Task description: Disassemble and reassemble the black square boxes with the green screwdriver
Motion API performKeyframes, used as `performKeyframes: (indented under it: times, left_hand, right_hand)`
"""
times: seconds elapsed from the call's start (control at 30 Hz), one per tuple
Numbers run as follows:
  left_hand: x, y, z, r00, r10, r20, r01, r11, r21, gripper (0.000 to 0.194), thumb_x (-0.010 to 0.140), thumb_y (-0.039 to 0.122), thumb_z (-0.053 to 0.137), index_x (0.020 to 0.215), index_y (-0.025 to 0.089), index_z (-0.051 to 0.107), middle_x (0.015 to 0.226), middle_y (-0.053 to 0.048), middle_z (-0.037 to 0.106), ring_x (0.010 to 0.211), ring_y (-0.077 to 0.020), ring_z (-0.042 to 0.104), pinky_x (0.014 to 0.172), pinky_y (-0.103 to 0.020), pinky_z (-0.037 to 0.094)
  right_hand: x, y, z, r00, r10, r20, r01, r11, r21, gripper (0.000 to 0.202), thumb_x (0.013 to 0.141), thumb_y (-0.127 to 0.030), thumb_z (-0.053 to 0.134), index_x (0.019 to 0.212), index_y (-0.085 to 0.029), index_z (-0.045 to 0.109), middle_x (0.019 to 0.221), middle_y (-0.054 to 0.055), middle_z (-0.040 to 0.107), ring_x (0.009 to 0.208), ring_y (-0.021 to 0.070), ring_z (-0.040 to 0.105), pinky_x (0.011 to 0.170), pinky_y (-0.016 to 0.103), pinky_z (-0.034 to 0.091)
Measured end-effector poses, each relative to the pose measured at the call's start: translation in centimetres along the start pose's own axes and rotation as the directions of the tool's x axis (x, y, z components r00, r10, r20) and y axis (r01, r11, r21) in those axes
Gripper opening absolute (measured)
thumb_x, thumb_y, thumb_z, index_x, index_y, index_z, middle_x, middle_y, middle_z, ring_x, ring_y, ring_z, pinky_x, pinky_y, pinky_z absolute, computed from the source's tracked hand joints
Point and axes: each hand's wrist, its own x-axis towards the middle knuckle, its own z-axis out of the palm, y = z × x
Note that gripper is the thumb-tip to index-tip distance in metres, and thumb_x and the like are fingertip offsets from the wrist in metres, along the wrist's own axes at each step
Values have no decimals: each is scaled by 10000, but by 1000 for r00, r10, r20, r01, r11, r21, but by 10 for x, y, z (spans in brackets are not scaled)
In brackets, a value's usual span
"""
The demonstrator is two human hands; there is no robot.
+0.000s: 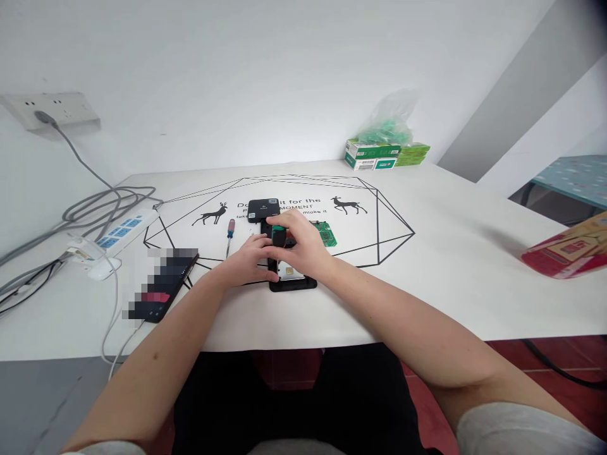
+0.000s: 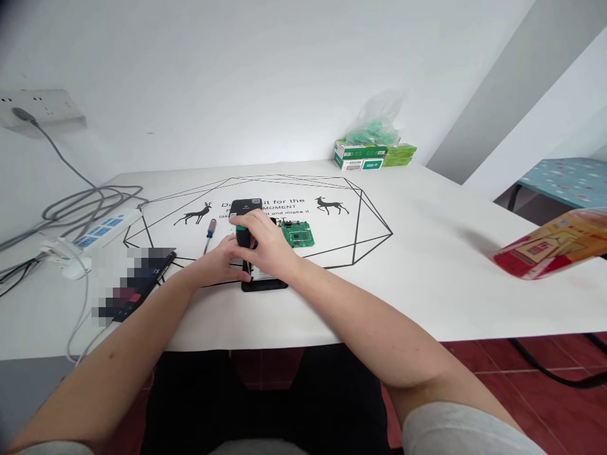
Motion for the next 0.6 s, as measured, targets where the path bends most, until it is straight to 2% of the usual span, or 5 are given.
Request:
performKeyframes:
  times: [0.17, 0.4, 0.6]
  left_hand:
    - [-1, 1, -1, 1000, -13, 5, 13, 1000, 8, 424, 837, 534, 903, 1175, 293, 818, 1415, -86, 660, 1466, -411, 436, 1251, -627, 396]
    - [-5, 0, -3, 999, -41, 28, 41, 999, 14, 460, 791, 506, 953, 1193, 314, 838, 1546, -96, 587, 1540, -456, 352, 1246, -637, 394]
    - [-6, 10, -1, 996, -58, 74, 56, 998, 28, 609, 776, 552, 935, 1294, 273, 781, 1549, -130, 564, 1568, -467, 314, 1256, -644, 384]
  right_hand:
    - [2, -3, -3, 997, -81, -8, 81, 996, 22, 311, 984, -382, 749, 1257, -259, 664, 1092, 84, 711, 983, 232, 671, 714, 365, 612]
    - [8, -9, -13, 999, 27, -23, -26, 1000, 14, 315, 982, -397, 717, 1261, -264, 652, 1124, 91, 718, 1045, 247, 675, 656, 340, 589]
    - [6, -5, -9, 999, -46, -26, 46, 999, 12, 298, 997, -362, 716, 1268, -266, 637, 1129, 79, 723, 1021, 229, 660, 682, 335, 575]
